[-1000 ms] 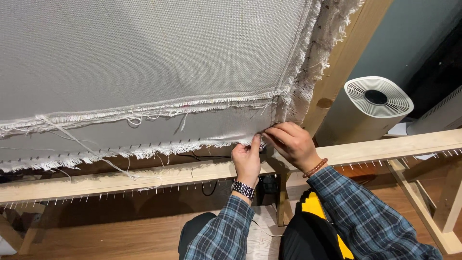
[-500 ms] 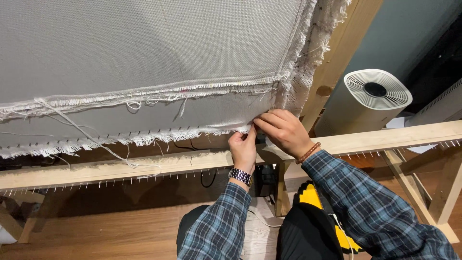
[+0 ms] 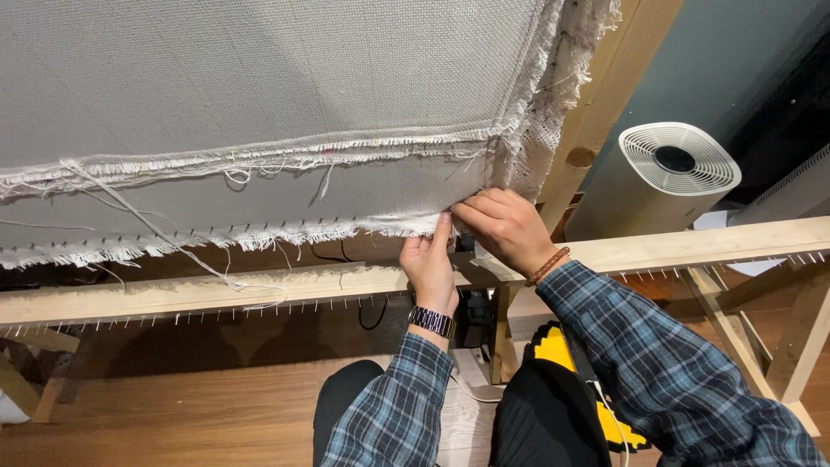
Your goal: Stretching and securing a rug canvas onto a wooden frame by pressing the fabric onto pins
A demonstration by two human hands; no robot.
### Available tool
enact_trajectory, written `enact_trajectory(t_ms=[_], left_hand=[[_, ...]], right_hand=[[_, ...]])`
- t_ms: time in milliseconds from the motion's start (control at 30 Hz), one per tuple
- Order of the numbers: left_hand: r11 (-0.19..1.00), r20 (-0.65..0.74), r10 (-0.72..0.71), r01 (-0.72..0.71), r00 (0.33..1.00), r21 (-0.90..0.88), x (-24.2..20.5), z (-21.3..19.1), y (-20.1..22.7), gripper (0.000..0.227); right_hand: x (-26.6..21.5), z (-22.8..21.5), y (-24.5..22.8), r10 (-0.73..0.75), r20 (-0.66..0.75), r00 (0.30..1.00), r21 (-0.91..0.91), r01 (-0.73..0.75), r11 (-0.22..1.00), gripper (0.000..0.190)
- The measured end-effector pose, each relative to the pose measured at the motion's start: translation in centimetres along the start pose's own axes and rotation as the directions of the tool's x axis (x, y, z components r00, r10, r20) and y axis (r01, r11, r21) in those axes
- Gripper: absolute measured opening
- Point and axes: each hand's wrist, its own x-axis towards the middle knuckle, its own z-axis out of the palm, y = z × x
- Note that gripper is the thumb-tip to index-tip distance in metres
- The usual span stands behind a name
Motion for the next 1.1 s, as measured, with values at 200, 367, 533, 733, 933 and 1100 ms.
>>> enact_trajectory(t_ms=[200, 367, 533, 733, 933, 1100], left_hand=[[0.993, -0.043, -0.075, 0.071, 0.996, -0.092, 2.2, -1.4, -4.0, 0.024], [0.998, -0.011, -0.063, 0.063, 0.998, 0.000, 2.1, -1.7, -3.0, 0.035], [0.989, 0.047, 0.035, -0.041, 0.998, 0.142, 2.4, -3.2, -3.3, 0.046], [0.975, 0.074, 0.036, -0.051, 0.997, 0.217, 2.2, -3.4, -2.7, 0.048], [0.977, 0.090, 0.056, -0.073, 0.994, 0.202, 1.3, -3.3, -1.6, 0.048], [0.973, 0.103, 0.092, -0.112, 0.990, 0.201, 1.3, -3.3, -2.2, 0.047]], right_hand=[[0.1, 0.0, 0.0, 0.006, 0.008, 1.000, -0.006, -0.006, 1.000, 0.011], [0.0, 0.0, 0.2, 0.013, 0.009, 1.000, 0.022, -0.013, 1.000, 0.012], [-0.3, 0.3, 0.2, 0.020, -0.010, 1.000, 0.028, -0.020, 0.999, 0.013], [-0.4, 0.0, 0.4, 0.017, -0.015, 1.000, 0.056, -0.016, 0.998, 0.015], [-0.2, 0.0, 0.6, 0.001, -0.014, 1.000, 0.043, 0.000, 0.999, 0.016], [-0.1, -0.3, 0.9, -0.018, -0.003, 1.000, 0.075, 0.018, 0.997, 0.017]])
